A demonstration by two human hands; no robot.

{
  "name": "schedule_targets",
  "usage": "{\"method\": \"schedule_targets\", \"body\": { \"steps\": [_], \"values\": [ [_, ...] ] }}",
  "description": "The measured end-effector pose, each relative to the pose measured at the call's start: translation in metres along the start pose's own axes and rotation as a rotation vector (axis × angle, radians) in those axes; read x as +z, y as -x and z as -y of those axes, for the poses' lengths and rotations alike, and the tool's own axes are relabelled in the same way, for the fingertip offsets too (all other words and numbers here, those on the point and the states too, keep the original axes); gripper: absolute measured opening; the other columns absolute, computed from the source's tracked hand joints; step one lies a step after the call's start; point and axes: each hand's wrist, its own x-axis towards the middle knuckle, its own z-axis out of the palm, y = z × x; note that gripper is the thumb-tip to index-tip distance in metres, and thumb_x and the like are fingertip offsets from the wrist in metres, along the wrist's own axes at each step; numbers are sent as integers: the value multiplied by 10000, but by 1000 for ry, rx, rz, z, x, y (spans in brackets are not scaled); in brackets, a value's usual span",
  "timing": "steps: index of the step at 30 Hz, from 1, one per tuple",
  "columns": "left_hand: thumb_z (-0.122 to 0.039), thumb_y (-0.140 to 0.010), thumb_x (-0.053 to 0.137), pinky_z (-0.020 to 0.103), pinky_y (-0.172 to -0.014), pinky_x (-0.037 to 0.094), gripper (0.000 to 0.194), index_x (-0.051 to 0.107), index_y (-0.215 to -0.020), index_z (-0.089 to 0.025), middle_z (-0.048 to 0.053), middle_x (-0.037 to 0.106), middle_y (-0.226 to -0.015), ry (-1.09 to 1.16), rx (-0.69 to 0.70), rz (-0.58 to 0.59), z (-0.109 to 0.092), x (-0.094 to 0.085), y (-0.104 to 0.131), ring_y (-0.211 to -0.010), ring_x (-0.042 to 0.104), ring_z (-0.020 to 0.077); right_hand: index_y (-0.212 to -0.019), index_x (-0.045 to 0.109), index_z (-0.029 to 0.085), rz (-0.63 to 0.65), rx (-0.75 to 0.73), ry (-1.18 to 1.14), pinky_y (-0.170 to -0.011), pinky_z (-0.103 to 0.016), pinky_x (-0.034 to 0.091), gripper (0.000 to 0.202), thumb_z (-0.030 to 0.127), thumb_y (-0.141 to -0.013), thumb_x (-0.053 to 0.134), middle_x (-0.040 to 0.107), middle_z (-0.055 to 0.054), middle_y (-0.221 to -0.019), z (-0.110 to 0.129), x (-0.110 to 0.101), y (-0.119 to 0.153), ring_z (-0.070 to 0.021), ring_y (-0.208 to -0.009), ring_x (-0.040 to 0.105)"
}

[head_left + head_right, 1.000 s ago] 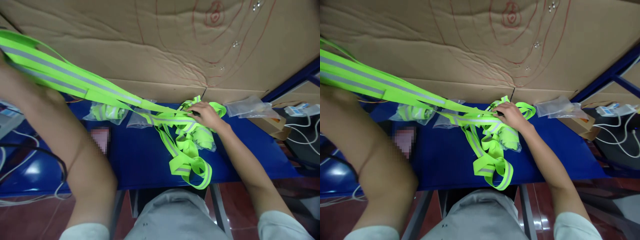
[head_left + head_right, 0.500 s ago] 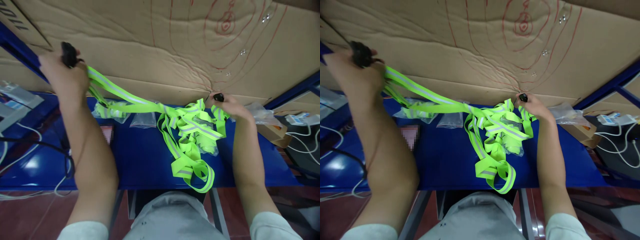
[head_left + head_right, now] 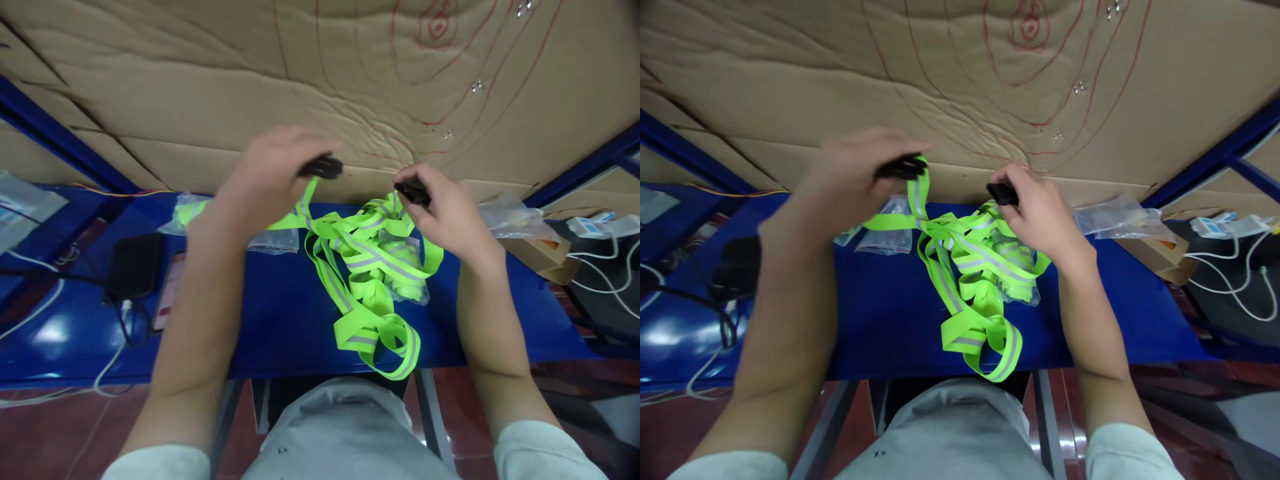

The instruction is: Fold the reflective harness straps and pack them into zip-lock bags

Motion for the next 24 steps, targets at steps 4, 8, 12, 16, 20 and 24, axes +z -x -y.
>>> {"method": "schedule_targets", "body": {
  "steps": [4, 8, 12, 16, 20, 24],
  "values": [
    [15, -883, 472, 370, -1153, 479, 619, 563, -1465, -175, 65, 663, -1354, 79, 142, 78, -25, 21, -5, -1297, 598, 215, -1194, 671, 202, 83, -15, 25, -837, -391, 525, 361, 163, -849, 573, 760, -83, -1098, 16, 4, 3, -291, -952, 718],
    [18, -887, 435, 391, -1192, 454, 632, 545, -1477, -178, 81, 636, -1423, 91, 148, 89, -33, 32, -5, -1355, 576, 221, -1150, 674, 179, 125, -29, 63, -820, -373, 493, 379, 131, -792, 557, 750, -104, -1106, 23, 7, 4, -307, -1005, 703],
    [-33, -963, 408, 427, -1239, 413, 557, 524, -1498, -137, 129, 602, -1477, 70, 149, 87, -37, 37, -4, -1413, 536, 237, -1145, 676, 176, 104, -20, 129, -810, -366, 473, 400, 117, -771, 549, 746, -108, -1112, 27, 7, 6, -308, -1032, 692],
    [-36, -984, 398, 447, -1245, 408, 551, 503, -1519, -115, 157, 591, -1488, 30, 128, 77, -40, 38, -3, -1427, 524, 260, -1147, 681, 183, 85, 25, 244, -771, -367, 451, 371, 134, -805, 545, 748, -111, -1081, 31, 8, 7, -310, -1006, 686],
    [-28, -988, 376, 463, -1204, 453, 553, 494, -1524, -96, 184, 603, -1460, -3, 110, 62, -45, 40, -2, -1402, 541, 281, -1158, 677, 177, 64, 61, 360, -793, -387, 450, 369, 140, -820, 534, 733, -131, -1122, 33, 9, 7, -325, -1040, 667],
    [-39, -1002, 367, 468, -1166, 483, 544, 482, -1530, -101, 190, 612, -1439, -60, 56, 69, -51, 43, -3, -1372, 561, 290, -1174, 672, 175, 33, 46, 376, -888, -418, 450, 396, 121, -813, 519, 715, -133, -1138, 39, 15, 8, -331, -1098, 637]
  ]
}}
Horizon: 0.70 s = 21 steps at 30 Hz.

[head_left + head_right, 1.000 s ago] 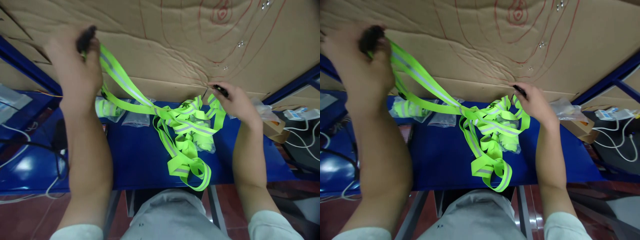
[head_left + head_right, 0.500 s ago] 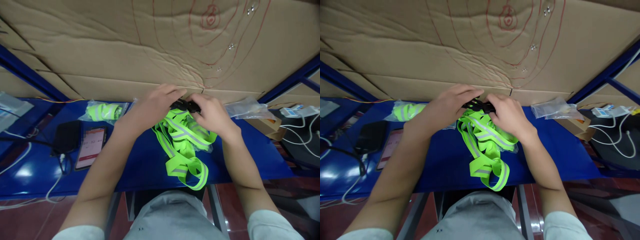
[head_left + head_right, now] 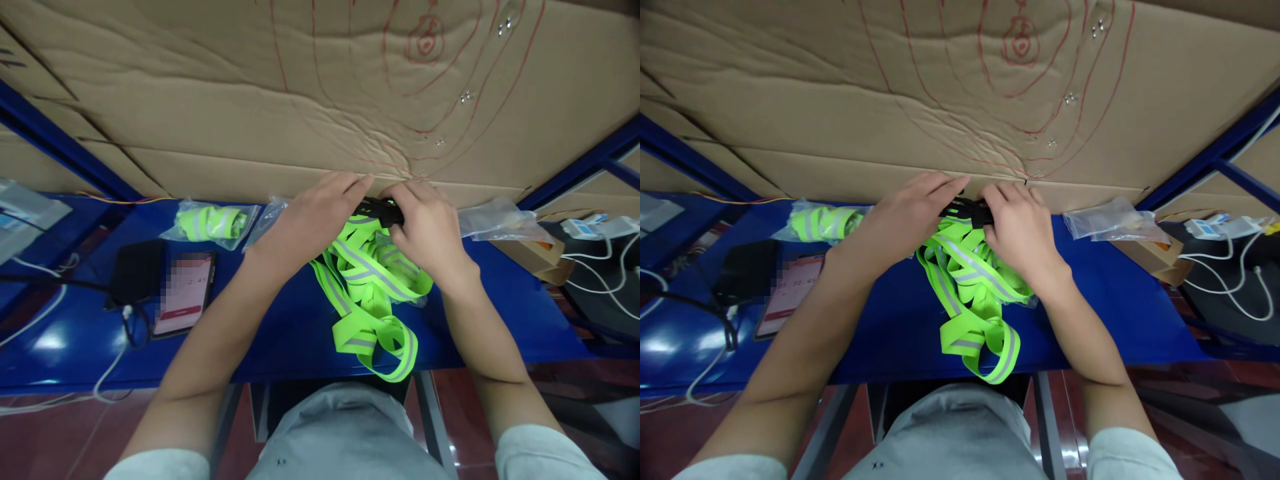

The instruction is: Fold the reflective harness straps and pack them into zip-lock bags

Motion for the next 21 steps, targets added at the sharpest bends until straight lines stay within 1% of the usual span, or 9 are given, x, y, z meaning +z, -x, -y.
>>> {"method": "schedule_targets", "body": {
  "steps": [3, 5, 8, 10, 12, 15, 17, 21],
  "values": [
    [-49, -1013, 368, 424, -1164, 486, 535, 464, -1538, -79, 188, 612, -1436, -30, 17, 28, -2, -2, 0, -1385, 553, 282, -1215, 662, 154, -11, 19, 5, -897, -438, 452, 427, 119, -815, 515, 707, -151, -1151, 6, 2, 1, -342, -1086, 631],
    [-56, -1017, 372, 410, -1171, 480, 538, 453, -1548, -86, 175, 618, -1425, -47, 10, 16, 2, -5, 2, -1373, 563, 274, -1212, 666, 157, -18, 46, -17, -884, -438, 459, 423, 121, -820, 512, 708, -149, -1141, 7, 2, 1, -342, -1070, 635],
    [-55, -1012, 374, 437, -1165, 482, 553, 453, -1556, -115, 169, 625, -1400, -72, -40, -23, 11, -11, 4, -1344, 582, 278, -1174, 678, 176, -55, 97, -56, -884, -439, 465, 386, 121, -832, 509, 708, -144, -1138, 2, 0, 0, -340, -1079, 631],
    [-45, -1003, 376, 452, -1164, 481, 564, 454, -1556, -120, 171, 633, -1376, -89, -57, -31, 13, -11, 4, -1338, 587, 282, -1170, 677, 180, -81, 112, -77, -896, -443, 467, 370, 122, -849, 502, 706, -145, -1144, 0, 0, 0, -337, -1085, 627],
    [-44, -1002, 384, 443, -1168, 477, 560, 456, -1552, -116, 171, 633, -1379, -93, -39, -14, 9, -7, 2, -1349, 579, 281, -1180, 675, 171, -80, 100, -85, -917, -448, 468, 366, 125, -861, 501, 703, -149, -1157, 2, 2, 0, -337, -1100, 623],
    [-57, -1007, 397, 426, -1150, 495, 551, 446, -1554, -98, 187, 615, -1417, -80, 11, 33, -2, 3, -1, -1363, 568, 284, -1235, 663, 145, -46, 94, -52, -940, -457, 464, 424, 100, -846, 501, 697, -162, -1180, 7, 5, 1, -344, -1122, 619],
    [-55, -1004, 395, 419, -1133, 509, 563, 433, -1564, -101, 191, 619, -1412, -81, 15, 48, -7, 6, -2, -1352, 575, 280, -1256, 658, 141, -23, 100, -30, -938, -458, 465, 455, 80, -837, 492, 695, -162, -1185, 7, 6, 1, -346, -1124, 622],
    [-57, -1004, 369, 424, -1140, 501, 592, 397, -1593, -105, 188, 623, -1397, -111, -29, 20, -6, 4, 0, -1338, 576, 286, -1210, 665, 145, -28, 132, -35, -928, -474, 468, 414, 81, -847, 477, 689, -172, -1177, 1, 3, 0, -357, -1116, 620]
  ]
}}
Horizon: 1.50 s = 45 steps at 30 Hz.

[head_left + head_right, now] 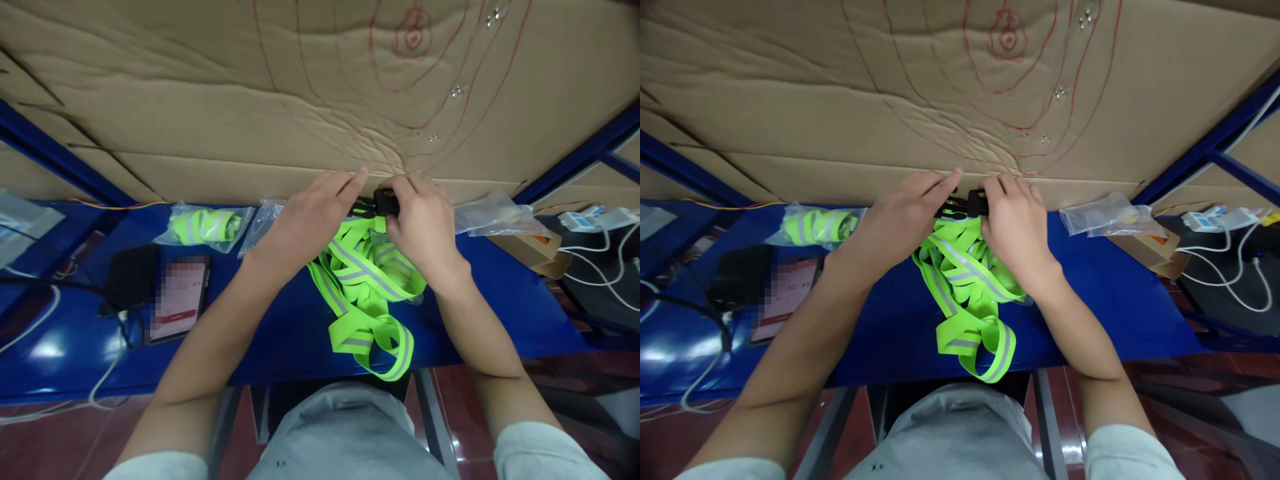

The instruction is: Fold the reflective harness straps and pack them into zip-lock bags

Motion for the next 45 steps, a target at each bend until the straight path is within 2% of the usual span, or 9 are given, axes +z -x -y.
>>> {"method": "schedule_targets", "body": {
  "steps": [12, 18, 24, 28, 32, 35, 40, 42, 45],
  "values": [
    [-76, -1000, 339, 424, -1158, 485, 628, 401, -1606, -231, 133, 630, -1348, 79, -10, -80, 8, -1, 1, -1310, 588, 267, -1207, 663, 149, -15, -4, 13, -919, -478, 470, 400, 102, -847, 496, 686, -168, -1199, 0, -4, 1, -353, -1099, 624],
    [-51, -992, 381, 433, -1137, 511, 581, 436, -1567, -108, 187, 606, -1435, 40, 0, -25, -7, 3, -1, -1366, 560, 294, -1185, 657, 151, -26, -7, 47, -905, -457, 449, 382, 87, -845, 494, 681, -168, -1181, 7, 0, 5, -354, -1117, 607],
    [-60, -1009, 362, 470, -1129, 511, 557, 435, -1561, -61, 230, 618, -1406, 47, 19, -29, -11, 5, -3, -1335, 583, 314, -1278, 617, 133, -16, -36, 50, -893, -448, 448, 442, 104, -854, 497, 683, -174, -1178, 13, 3, 6, -348, -1081, 609],
    [-66, -1006, 356, 437, -1109, 517, 602, 371, -1608, -93, 204, 618, -1397, 39, -8, -63, -13, 10, -3, -1309, 593, 301, -1319, 581, 153, -54, -24, 5, -922, -452, 441, 482, 108, -848, 490, 680, -168, -1217, 12, 2, 4, -346, -1114, 604],
    [-70, -1024, 266, 402, -1070, 522, 644, 217, -1666, -100, 176, 655, -1250, 56, -27, -85, -17, 21, -3, -1228, 623, 258, -1378, 522, 130, -46, 13, -25, -941, -474, 435, 541, 96, -842, 466, 690, -183, -1180, 12, 5, 4, -357, -1108, 620],
    [-115, -1035, 305, 406, -1084, 511, 680, 108, -1686, -133, 175, 638, -1306, 170, -7, -49, -13, 19, -3, -1274, 606, 257, -1455, 446, 126, -37, 11, -98, -971, -489, 442, 652, 86, -805, 470, 680, -188, -1245, 9, 6, 3, -357, -1149, 626],
    [-451, -931, 723, 475, -1239, 393, 1045, 40, -1692, -230, 171, 459, -1609, 586, 62, 37, 8, -7, 2, -1495, 458, 304, -1508, 360, 187, -125, -31, -351, -1006, -446, 483, 774, 66, -752, 472, 652, -139, -1331, -4, 2, 0, -286, -1213, 629],
    [-488, -893, 767, 444, -1236, 409, 1070, 90, -1684, -242, 154, 499, -1586, 796, 42, 54, 16, -14, 2, -1492, 479, 277, -1517, 348, 213, -168, -9, -395, -1032, -450, 485, 743, 71, -797, 467, 645, -129, -1337, -5, 1, 1, -270, -1246, 620],
    [-453, -889, 775, 391, -1194, 455, 850, 350, -1591, -233, 134, 568, -1525, 936, 3, 52, 20, -15, 0, -1442, 539, 250, -1541, 340, 233, -222, -8, -396, -1039, -452, 494, 671, 112, -893, 462, 595, -139, -1412, -2, -1, 1, -260, -1307, 591]
  ]
}}
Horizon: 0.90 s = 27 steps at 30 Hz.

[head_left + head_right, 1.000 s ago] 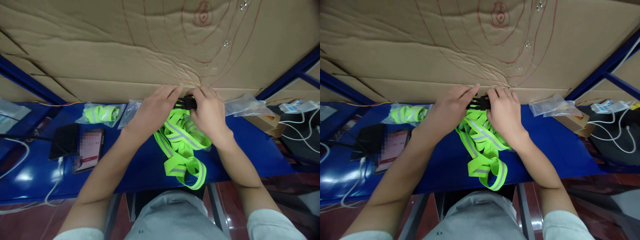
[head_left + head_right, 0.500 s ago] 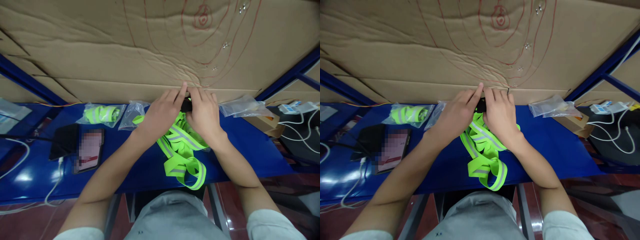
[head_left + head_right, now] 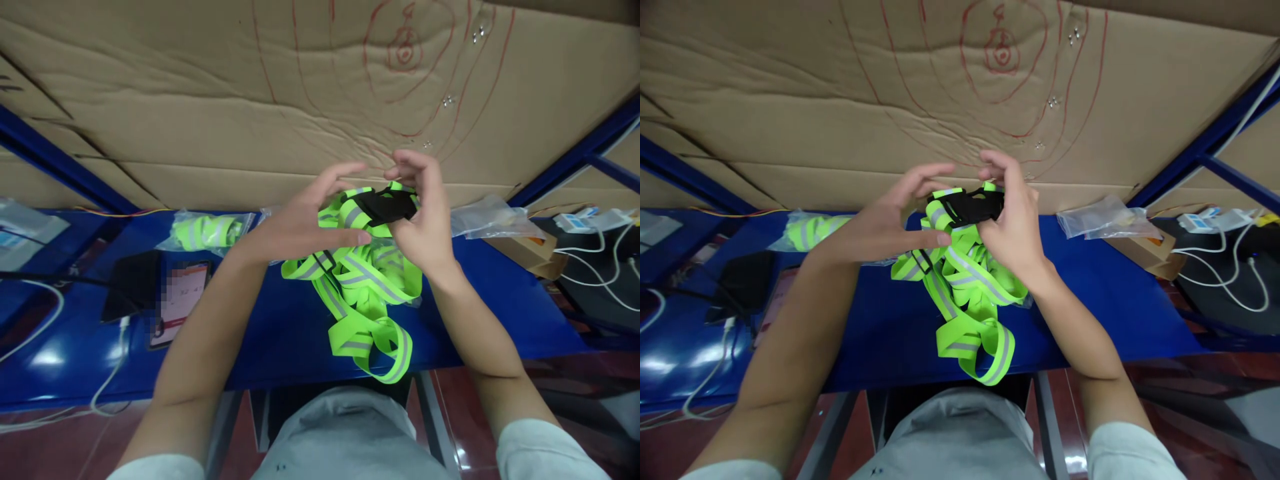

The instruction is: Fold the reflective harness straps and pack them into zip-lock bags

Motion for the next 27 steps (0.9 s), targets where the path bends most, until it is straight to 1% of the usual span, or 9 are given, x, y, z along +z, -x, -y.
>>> {"method": "schedule_targets", "body": {
  "steps": [3, 6, 9, 13, 18, 20, 23, 25, 27],
  "values": [
    [-444, -820, 838, 404, -1161, 477, 626, 609, -1353, -207, 106, 657, -1428, 9, -38, -54, 1, 7, -5, -1342, 612, 265, -1563, 339, 247, 24, -4, -11, -1017, -456, 517, 645, 164, -940, 484, 538, -151, -1481, 4, -3, -1, -267, -1351, 559],
    [-414, -781, 865, 402, -1078, 539, 487, 687, -1175, -191, 79, 737, -1293, 194, -39, -145, -1, 14, -9, -1239, 674, 270, -1602, 285, 286, 113, 2, -129, -1032, -478, 527, 775, 247, -906, 624, 500, -137, -1543, 3, -13, -4, -287, -1407, 518],
    [-408, -867, 772, 388, -970, 605, 400, 675, -1191, -194, 75, 747, -1260, 395, -53, -189, -9, 15, -7, -1164, 719, 259, -1635, 223, 295, 177, 5, -350, -1070, -507, 518, 957, 360, -834, 743, 447, -124, -1615, -3, -25, -7, -313, -1455, 486],
    [-395, -999, 567, 406, -889, 647, 423, 571, -1376, -202, 92, 729, -1271, 458, -88, -141, -24, 10, 0, -1092, 755, 253, -1567, 390, 285, 311, 58, -759, -1101, -475, 514, 845, 550, -838, 724, 508, -92, -1584, -11, -30, -10, -292, -1437, 521],
    [-369, -1042, 482, 365, -799, 658, 495, 442, -1520, -249, 84, 699, -1341, 446, -85, -42, -31, 8, 4, -1090, 764, 255, -1437, 562, 330, 461, 178, -1045, -851, -429, 628, 785, 575, -746, 842, 736, -16, -1131, -14, -26, -8, -236, -962, 726],
    [-371, -1032, 521, 335, -718, 644, 464, 499, -1478, -246, 85, 708, -1328, 496, -97, -45, -31, 10, 3, -947, 780, 224, -1320, 642, 304, 470, 262, -1059, -622, -356, 612, 704, 590, -715, 858, 736, 4, -941, -13, -27, -8, -184, -691, 687],
    [-458, -1000, 608, 296, -624, 602, 394, 647, -1285, -190, 92, 763, -1130, 650, -219, 28, -29, 13, 2, -722, 734, 168, -1030, 715, 229, 486, 400, -1084, -341, -235, 400, 536, 629, -701, 853, 622, 51, -641, -10, -27, -8, -94, -388, 475],
    [-555, -940, 684, 273, -580, 575, 433, 698, -1114, -159, 62, 749, -886, 791, -288, 133, -27, 16, 0, -616, 678, 143, -897, 701, 215, 476, 408, -1185, -301, -195, 331, 453, 609, -730, 851, 549, 74, -563, -9, -26, -8, -65, -343, 406],
    [-573, -867, 770, 252, -555, 549, 441, 704, -1009, -161, 19, 684, -738, 910, -300, 194, -24, 18, -1, -571, 635, 125, -848, 691, 206, 460, 344, -1292, -372, -166, 418, 400, 556, -756, 861, 602, 56, -636, -11, -24, -8, -58, -421, 489]
  ]
}}
